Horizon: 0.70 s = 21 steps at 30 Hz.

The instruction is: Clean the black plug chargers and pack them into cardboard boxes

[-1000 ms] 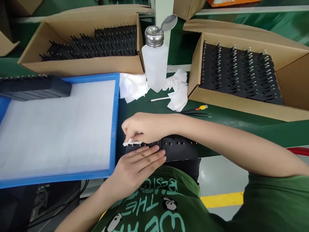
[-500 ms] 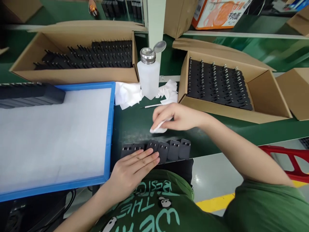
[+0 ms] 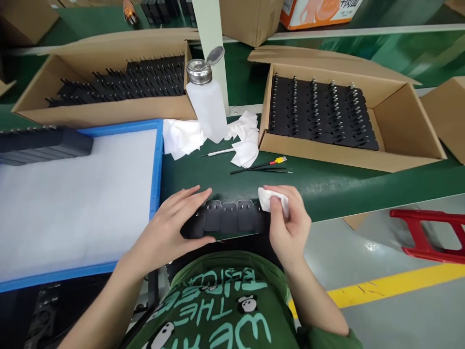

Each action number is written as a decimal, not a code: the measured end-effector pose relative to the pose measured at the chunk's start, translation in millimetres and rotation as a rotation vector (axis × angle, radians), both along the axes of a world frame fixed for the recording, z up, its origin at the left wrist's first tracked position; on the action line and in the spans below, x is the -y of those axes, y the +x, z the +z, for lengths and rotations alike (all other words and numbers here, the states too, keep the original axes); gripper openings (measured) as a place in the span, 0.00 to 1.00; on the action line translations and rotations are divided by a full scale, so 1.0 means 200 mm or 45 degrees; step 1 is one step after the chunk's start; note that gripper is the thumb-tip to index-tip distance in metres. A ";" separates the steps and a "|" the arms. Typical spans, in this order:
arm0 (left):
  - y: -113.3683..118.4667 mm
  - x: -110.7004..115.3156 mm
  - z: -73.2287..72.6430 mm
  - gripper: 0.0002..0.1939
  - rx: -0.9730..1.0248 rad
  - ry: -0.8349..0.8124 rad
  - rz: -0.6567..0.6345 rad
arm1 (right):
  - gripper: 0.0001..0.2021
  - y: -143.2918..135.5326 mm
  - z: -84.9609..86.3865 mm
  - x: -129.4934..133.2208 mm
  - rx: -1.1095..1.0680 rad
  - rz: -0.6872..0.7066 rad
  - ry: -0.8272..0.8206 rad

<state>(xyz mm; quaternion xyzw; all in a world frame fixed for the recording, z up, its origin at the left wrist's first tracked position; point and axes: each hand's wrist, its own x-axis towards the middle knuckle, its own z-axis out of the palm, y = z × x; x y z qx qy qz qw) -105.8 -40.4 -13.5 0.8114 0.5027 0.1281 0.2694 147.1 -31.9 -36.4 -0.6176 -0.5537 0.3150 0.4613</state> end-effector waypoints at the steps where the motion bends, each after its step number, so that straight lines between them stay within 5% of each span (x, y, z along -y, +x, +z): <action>1: 0.01 0.00 0.00 0.40 0.015 0.011 0.018 | 0.11 -0.03 0.04 0.01 0.153 0.031 0.146; 4: 0.04 0.00 -0.01 0.30 0.065 0.017 0.091 | 0.21 -0.12 0.13 0.06 0.519 0.369 0.435; 9: 0.04 0.01 -0.01 0.25 0.127 -0.027 0.137 | 0.15 -0.26 0.11 0.14 0.822 0.709 0.449; 13: 0.05 0.01 -0.02 0.25 0.143 -0.028 0.134 | 0.16 -0.30 0.10 0.13 0.909 0.710 0.465; 21: 0.04 0.01 -0.02 0.28 0.160 -0.045 0.139 | 0.18 -0.31 0.09 0.13 0.638 0.488 0.504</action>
